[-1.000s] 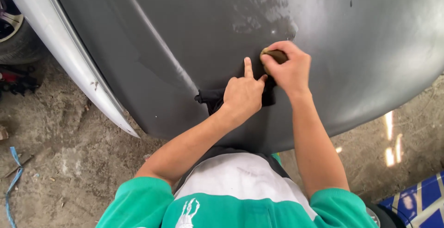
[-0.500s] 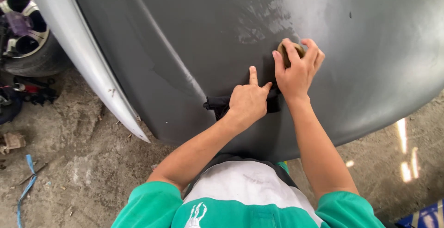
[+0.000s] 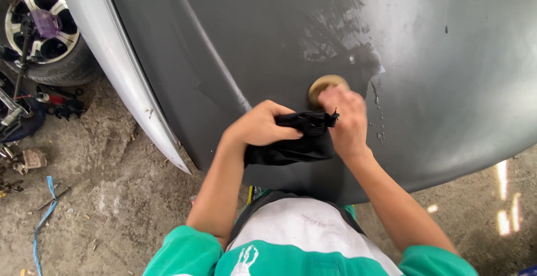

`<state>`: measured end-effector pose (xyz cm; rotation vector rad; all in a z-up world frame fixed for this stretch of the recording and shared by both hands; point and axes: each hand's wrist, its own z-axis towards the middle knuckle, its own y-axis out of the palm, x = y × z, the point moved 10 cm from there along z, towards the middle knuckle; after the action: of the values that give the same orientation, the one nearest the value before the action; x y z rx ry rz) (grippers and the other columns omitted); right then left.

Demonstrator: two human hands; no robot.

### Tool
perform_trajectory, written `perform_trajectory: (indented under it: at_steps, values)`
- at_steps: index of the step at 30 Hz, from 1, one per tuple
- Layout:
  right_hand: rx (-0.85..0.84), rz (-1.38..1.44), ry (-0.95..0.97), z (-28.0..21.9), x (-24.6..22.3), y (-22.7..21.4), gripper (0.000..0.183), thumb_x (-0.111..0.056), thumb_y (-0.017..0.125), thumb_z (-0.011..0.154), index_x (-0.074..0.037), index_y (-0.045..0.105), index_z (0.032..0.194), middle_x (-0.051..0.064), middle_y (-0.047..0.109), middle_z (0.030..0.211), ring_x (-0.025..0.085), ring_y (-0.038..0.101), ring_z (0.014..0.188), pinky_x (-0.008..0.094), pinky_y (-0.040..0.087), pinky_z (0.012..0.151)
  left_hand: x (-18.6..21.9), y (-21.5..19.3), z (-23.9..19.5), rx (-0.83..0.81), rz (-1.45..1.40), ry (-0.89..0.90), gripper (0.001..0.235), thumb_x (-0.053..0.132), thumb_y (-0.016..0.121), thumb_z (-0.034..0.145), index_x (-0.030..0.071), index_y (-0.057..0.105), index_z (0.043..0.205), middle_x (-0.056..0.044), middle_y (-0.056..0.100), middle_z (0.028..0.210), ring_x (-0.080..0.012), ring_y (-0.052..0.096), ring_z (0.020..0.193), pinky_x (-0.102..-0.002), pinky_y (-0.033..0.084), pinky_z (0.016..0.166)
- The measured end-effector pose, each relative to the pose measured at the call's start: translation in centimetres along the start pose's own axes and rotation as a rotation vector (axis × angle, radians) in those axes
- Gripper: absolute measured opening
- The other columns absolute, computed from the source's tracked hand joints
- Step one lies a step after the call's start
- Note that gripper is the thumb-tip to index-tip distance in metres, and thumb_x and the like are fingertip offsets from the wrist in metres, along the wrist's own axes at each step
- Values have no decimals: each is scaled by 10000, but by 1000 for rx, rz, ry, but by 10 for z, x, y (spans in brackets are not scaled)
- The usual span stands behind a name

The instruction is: Waxing and polishing the hood of a car using a sponge and a cloth

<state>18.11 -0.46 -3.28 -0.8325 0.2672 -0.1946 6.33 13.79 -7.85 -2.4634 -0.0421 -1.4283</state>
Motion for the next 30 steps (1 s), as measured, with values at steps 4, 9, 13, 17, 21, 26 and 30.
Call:
perform_trajectory:
  at_steps: [4,9,13,17,21,26,30]
  values:
    - [-125,35,-135,-28,32,1,201,-2,566,968,-68,726,1071,117,755,1248,282,692,1225,489,422,1182,6,-14,-11,-237,-476,258,41,63,787,764,103,783,766,50,594,587,-36,495,559,-202,485,542]
    - [31,-136,-45,20,17,7,324,-3,474,1030,-177,732,1122,34,739,1080,259,722,1047,401,541,1009,1,-10,-7,-264,-599,368,119,5,808,780,72,735,715,72,556,580,-14,475,554,-164,416,515]
    - [-78,-29,-70,5,29,20,330,2,523,944,-171,750,1109,3,755,1142,224,709,1134,384,523,1076,31,-22,-15,-270,-556,373,114,17,811,804,64,744,727,61,563,582,-19,488,554,-176,430,519]
    - [-15,0,-46,1,3,32,271,-10,457,1020,-135,694,1058,73,696,1098,313,666,1087,438,526,1035,37,-23,-23,-206,-629,352,169,18,794,826,64,700,693,56,527,557,-15,482,527,-168,420,506]
    - [-102,27,-73,-12,22,21,262,-38,521,998,-163,743,1058,35,764,1148,243,712,1143,427,496,1112,18,-5,-14,-263,-609,357,177,17,788,835,63,704,687,48,513,535,-29,464,506,-174,414,498]
    - [41,-34,22,-7,-12,20,251,25,518,978,-126,684,1091,90,724,1125,298,701,1095,428,534,1067,17,4,-11,-150,-679,342,106,12,796,825,39,727,750,32,620,599,-25,579,564,-166,478,541]
    - [-23,-91,-67,-21,14,15,245,-6,551,969,-178,680,1088,35,727,1145,223,705,1138,418,515,1102,10,11,-19,-154,-677,326,112,-23,804,798,30,717,750,7,629,605,-51,598,572,-190,498,539]
